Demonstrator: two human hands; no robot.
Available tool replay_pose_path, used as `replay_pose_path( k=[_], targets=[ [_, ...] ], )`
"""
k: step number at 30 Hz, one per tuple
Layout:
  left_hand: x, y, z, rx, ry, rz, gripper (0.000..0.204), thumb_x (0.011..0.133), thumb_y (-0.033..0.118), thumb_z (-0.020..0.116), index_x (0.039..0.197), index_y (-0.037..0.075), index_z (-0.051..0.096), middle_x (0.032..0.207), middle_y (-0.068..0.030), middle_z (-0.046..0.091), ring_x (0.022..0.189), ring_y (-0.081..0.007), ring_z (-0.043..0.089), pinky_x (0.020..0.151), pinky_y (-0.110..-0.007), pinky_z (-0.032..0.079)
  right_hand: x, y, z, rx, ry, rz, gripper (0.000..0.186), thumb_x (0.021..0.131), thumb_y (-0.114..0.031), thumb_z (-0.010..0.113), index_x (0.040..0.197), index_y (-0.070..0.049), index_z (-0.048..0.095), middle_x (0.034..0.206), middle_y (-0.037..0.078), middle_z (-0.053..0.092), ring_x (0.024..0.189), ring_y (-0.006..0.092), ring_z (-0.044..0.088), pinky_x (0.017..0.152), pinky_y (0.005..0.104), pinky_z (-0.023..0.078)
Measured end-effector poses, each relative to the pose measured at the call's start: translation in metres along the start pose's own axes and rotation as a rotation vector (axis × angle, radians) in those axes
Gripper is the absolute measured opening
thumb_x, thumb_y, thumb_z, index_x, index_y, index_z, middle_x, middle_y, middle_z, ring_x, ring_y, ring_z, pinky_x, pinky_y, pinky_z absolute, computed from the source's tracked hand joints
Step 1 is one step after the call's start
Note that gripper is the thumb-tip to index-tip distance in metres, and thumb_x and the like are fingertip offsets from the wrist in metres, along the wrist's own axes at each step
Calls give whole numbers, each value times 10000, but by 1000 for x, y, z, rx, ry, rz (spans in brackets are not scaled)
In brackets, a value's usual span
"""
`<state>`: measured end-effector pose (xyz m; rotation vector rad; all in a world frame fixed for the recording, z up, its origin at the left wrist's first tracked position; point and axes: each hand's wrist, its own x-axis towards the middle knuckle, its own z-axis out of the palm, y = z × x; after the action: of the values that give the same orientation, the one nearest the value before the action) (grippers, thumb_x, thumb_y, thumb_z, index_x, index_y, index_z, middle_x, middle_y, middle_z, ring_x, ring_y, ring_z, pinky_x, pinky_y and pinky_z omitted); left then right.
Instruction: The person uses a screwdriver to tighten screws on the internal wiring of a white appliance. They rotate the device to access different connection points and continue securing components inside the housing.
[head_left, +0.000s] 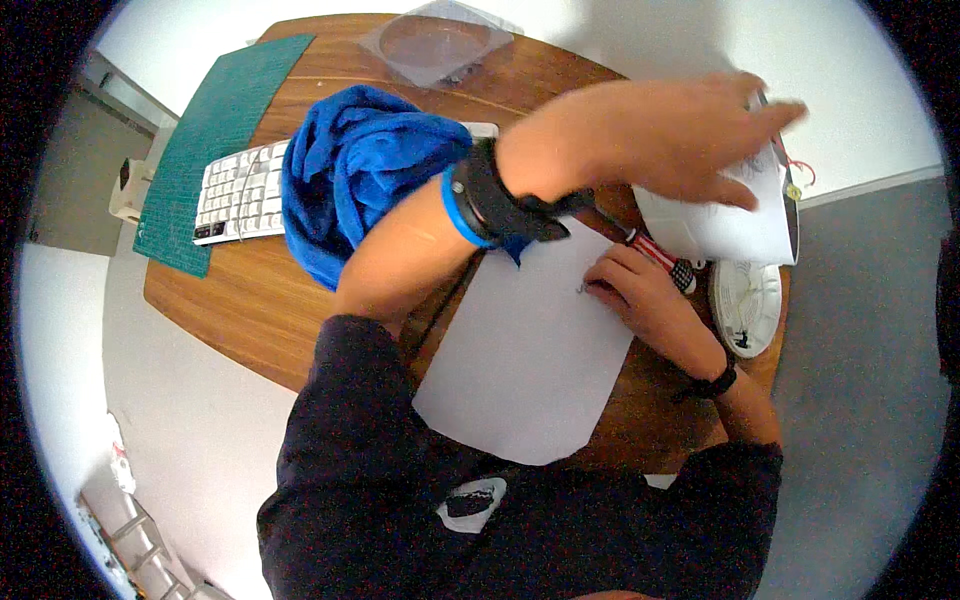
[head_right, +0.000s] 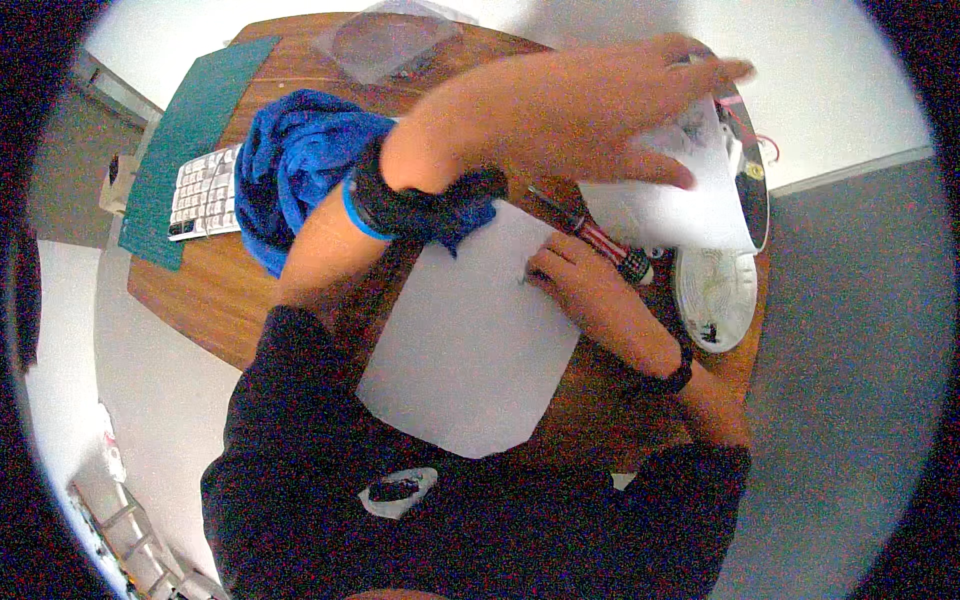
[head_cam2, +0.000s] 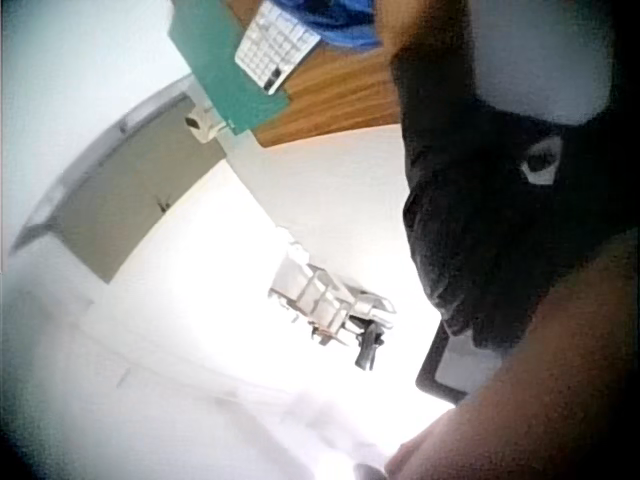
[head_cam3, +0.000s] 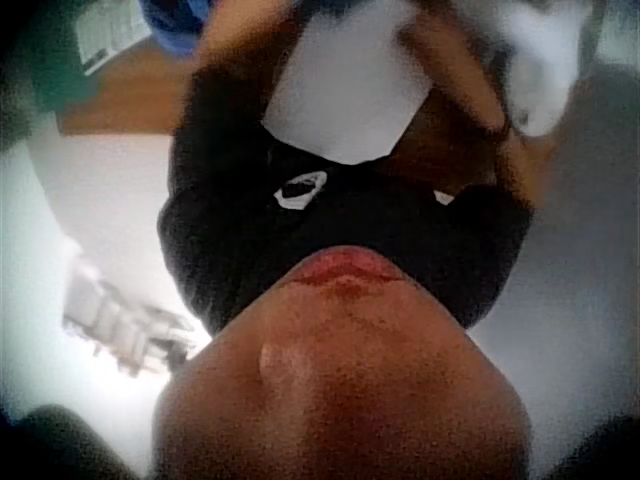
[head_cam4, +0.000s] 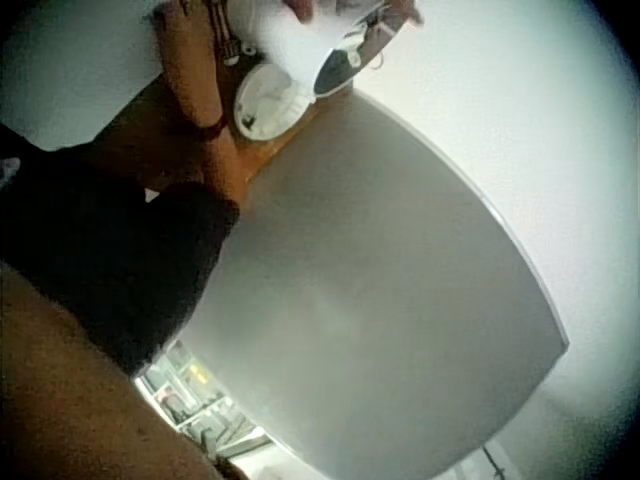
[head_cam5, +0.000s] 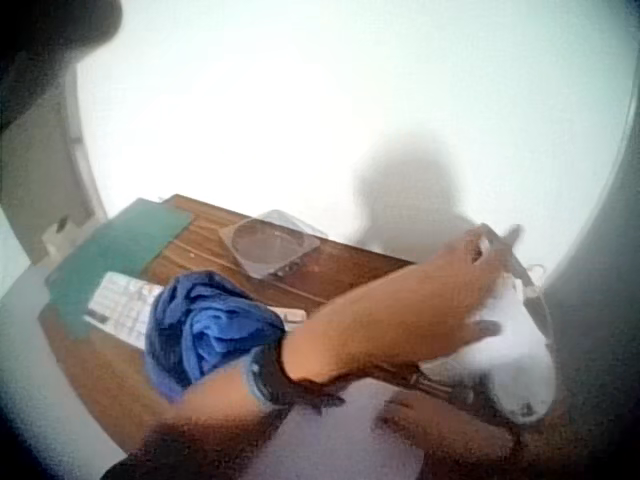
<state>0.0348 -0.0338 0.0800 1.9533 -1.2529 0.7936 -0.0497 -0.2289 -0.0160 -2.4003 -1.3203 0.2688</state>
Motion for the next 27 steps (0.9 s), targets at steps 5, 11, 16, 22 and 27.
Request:
replay_pose_path(
  k=[5,11,16,22,27],
  targets=[
    [23,7,16,136,308,184,389,962,274,740,1277,52,686,1312,-173,678,1218,-392,641,1051,-452,544,-4,-1,4,-149,12,-38,200,945,-82,683,1126,-31,614,1094,162,600,1057,381,629,910,462,541],
    [21,-19,-29,288,99,-25,461,981,160,715,1303,-116,533,1292,-330,630,1131,-387,672,964,-408,586,12,-4,-10,-76,-38,96,194,944,-104,684,1109,-40,605,1086,163,622,1028,412,642,919,498,535],
    [-12,-60,-12,388,24,-172,278,963,152,675,1134,-61,624,1087,-305,690,1003,-405,705,834,-451,597,7,-3,-19,49,54,107,179,898,32,725,1041,2,621,1036,135,636,882,317,692,812,389,592],
    [-84,-124,46,374,-135,-122,261,827,236,764,1040,87,739,986,-194,742,910,-384,730,774,-481,593,17,-20,-9,-27,-118,-67,177,934,-39,616,1108,-6,609,1087,184,617,1072,388,645,918,461,553],
    [-98,-112,24,350,-312,-193,225,837,286,717,1011,152,768,980,-119,774,927,-372,745,798,-491,593,13,-28,-5,-179,-114,-103,270,909,-22,561,1175,16,577,1128,209,589,1078,407,620,950,454,543]
  ],
)
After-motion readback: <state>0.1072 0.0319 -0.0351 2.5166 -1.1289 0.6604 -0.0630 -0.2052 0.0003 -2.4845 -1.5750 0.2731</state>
